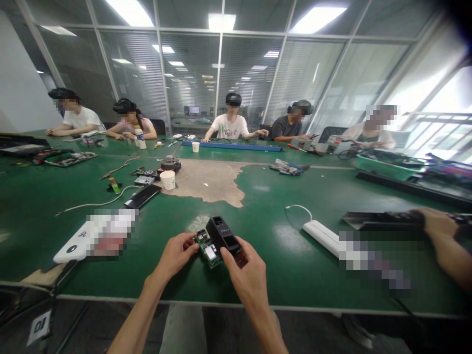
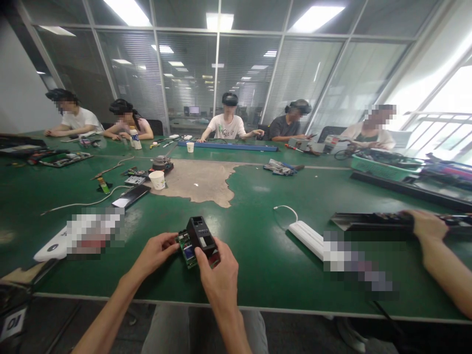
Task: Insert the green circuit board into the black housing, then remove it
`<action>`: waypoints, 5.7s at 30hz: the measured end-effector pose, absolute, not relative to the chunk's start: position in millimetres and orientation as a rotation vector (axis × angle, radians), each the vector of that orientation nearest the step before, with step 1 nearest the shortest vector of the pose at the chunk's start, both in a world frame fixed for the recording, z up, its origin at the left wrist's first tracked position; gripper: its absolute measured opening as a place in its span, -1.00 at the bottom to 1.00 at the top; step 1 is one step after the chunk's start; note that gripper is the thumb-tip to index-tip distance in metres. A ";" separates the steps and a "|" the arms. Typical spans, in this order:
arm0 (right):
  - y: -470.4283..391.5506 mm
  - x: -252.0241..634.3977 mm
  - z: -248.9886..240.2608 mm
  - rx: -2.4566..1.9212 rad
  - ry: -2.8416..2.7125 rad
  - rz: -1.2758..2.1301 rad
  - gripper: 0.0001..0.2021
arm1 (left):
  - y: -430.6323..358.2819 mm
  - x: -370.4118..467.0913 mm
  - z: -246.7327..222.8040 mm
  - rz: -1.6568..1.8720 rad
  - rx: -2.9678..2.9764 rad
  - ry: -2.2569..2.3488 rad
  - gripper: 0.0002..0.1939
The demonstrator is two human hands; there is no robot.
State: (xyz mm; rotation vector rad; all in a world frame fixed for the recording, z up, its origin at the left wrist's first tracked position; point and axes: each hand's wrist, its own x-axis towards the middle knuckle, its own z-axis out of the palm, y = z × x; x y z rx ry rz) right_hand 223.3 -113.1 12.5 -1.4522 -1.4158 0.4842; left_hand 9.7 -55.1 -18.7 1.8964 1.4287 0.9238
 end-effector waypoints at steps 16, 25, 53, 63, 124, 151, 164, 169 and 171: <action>-115.8 189.5 10.8 -1.534 -1.652 0.339 -0.65 | -58.2 7.6 -24.8 1.019 1.812 1.404 -0.40; -120.9 192.0 -2.7 -1.616 -1.734 0.324 -0.62 | -59.4 9.6 -24.5 1.000 1.821 1.412 -0.42; -101.2 238.8 -8.0 -1.506 -1.453 0.287 -0.58 | -61.0 11.7 -25.9 0.979 1.861 1.416 -0.45; -92.2 245.9 -27.3 -1.570 -1.525 0.218 -0.59 | -60.0 13.2 -27.0 0.991 1.862 1.440 -0.49; -121.9 192.9 -4.8 -1.403 -1.582 0.420 -0.62 | -63.9 12.9 -24.0 1.001 1.913 1.461 -0.34; -93.4 236.0 -28.1 -1.619 -1.582 0.211 -0.49 | -60.8 11.7 -28.1 0.976 1.941 1.459 -0.47; -113.5 211.9 14.1 -1.391 -1.465 0.515 -0.63 | -62.2 11.6 -29.6 1.007 1.947 1.431 -0.50; -115.8 196.6 10.8 -1.397 -1.549 0.450 -0.66 | -62.3 11.6 -27.3 0.996 1.945 1.425 -0.47; -116.2 193.5 8.2 -1.406 -1.581 0.417 -0.66 | -62.6 11.6 -26.4 0.993 1.937 1.438 -0.45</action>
